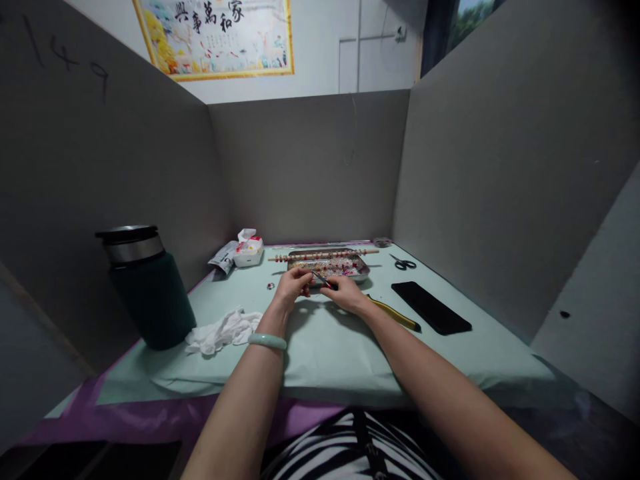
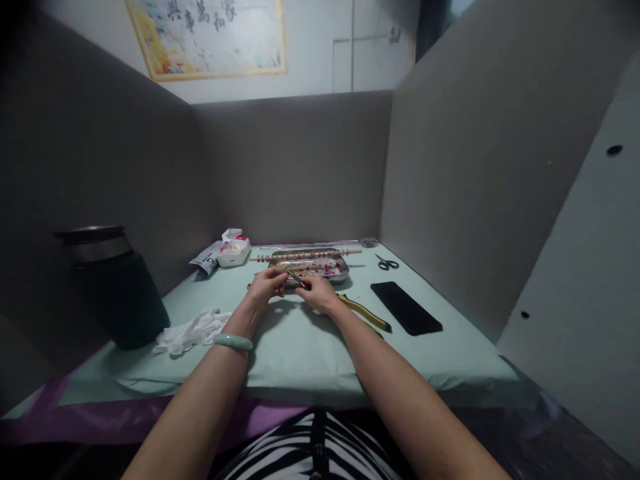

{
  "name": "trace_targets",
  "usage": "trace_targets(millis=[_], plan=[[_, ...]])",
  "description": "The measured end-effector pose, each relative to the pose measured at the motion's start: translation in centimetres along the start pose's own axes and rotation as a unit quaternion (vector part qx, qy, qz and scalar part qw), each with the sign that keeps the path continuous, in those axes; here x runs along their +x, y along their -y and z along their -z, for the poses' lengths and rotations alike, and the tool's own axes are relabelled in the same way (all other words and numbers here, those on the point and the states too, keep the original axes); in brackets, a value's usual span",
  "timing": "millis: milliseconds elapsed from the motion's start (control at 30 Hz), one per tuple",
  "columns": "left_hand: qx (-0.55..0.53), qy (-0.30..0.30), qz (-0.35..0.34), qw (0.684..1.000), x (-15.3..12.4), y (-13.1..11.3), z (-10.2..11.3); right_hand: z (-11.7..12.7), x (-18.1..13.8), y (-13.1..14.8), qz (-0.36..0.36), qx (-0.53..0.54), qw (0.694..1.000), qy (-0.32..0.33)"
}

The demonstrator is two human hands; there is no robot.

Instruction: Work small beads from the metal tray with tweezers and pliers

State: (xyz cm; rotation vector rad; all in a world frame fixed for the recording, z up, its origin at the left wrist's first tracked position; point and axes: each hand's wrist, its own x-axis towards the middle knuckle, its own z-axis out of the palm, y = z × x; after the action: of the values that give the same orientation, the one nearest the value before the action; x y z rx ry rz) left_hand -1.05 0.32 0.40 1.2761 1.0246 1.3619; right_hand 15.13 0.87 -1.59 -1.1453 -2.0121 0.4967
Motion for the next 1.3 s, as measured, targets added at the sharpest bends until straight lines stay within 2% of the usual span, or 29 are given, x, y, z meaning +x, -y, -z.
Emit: trace_targets(millis=[200, 467, 733, 1000, 1300], plan=[[0.021, -0.008, -0.033, 0.999, -0.05, 0.12, -0.19, -0.35, -0.12, 0.13, 0.009, -0.036, 0.999, -0.023], [-0.037, -0.005, -0.014, 0.999, 0.33, 0.45, 0.07, -0.67, -0.03, -0.04, 0.019, -0.029, 0.999, -0.027], [-0.031, -0.018, -0.015, 0.999, 0.22, 0.28, -0.10, -0.88, -0.06, -0.04, 0.022, -0.031, 0.998, -0.048], [-0.060, -0.024, -0.009, 0.998, 0.10, 0.12, -0.08, -0.75, 0.18, -0.07, 0.020, 0.036, 0.999, -0.004], [-0.064, -0.020, -0.005, 0.998, 0.18, 0.19, 0.03, -0.59, 0.03, 0.20, 0.009, 0.062, 0.998, 0.006]])
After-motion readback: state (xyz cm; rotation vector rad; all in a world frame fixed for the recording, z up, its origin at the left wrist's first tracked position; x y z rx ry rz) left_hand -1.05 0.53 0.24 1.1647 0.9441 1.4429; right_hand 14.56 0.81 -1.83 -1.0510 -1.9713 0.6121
